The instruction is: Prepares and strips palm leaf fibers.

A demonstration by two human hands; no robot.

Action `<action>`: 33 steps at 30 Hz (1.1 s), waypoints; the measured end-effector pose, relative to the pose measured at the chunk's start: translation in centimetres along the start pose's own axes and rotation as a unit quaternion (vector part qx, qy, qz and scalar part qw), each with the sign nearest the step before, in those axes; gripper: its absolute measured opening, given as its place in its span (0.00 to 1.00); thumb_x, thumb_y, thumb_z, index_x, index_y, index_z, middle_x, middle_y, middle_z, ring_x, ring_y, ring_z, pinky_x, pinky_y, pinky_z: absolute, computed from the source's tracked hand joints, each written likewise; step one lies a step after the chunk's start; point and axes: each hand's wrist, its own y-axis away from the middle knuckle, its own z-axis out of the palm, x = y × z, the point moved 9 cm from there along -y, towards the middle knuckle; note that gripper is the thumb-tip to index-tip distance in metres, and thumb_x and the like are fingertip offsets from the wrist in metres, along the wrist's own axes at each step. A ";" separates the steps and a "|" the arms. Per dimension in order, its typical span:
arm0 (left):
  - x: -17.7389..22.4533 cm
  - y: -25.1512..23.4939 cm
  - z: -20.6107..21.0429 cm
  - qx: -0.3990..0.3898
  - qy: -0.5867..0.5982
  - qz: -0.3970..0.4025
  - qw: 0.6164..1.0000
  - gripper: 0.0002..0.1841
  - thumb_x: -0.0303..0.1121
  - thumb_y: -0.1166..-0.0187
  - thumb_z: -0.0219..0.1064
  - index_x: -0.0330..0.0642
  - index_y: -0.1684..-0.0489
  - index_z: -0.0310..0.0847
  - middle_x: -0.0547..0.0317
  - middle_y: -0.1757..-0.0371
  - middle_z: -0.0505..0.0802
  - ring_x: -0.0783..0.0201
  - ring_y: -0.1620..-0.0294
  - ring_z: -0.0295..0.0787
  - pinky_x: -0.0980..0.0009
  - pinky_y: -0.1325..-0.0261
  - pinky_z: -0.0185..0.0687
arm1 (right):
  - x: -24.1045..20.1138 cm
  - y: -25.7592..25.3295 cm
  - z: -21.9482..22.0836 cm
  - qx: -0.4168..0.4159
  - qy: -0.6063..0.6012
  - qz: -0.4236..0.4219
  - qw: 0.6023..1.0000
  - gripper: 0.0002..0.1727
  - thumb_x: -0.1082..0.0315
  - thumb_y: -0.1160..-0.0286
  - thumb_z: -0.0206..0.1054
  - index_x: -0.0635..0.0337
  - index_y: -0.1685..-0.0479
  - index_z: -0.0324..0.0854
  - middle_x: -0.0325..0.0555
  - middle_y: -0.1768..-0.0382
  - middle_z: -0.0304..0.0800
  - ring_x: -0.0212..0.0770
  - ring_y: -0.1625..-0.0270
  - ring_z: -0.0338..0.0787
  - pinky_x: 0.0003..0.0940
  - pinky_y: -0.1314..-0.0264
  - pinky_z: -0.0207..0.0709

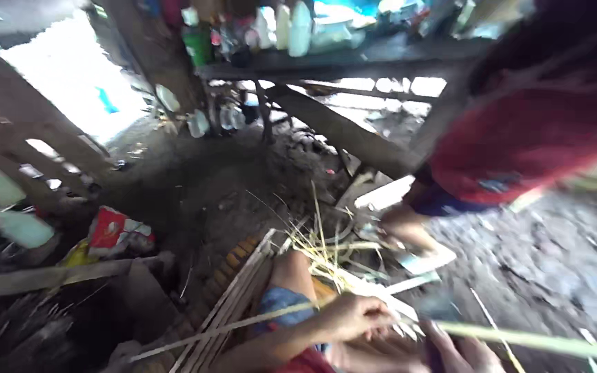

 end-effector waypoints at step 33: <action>5.3 -0.6 3.4 -0.004 -0.345 0.665 0.662 0.10 0.38 0.08 0.54 0.47 0.59 0.75 0.61 0.81 0.77 0.62 0.82 0.74 0.71 0.70 0.77 | 1.9 4.1 5.7 -0.230 -0.432 0.228 0.842 0.23 0.47 0.08 0.48 0.47 0.73 0.74 0.27 0.88 0.70 0.22 0.90 0.70 0.18 0.89 0.68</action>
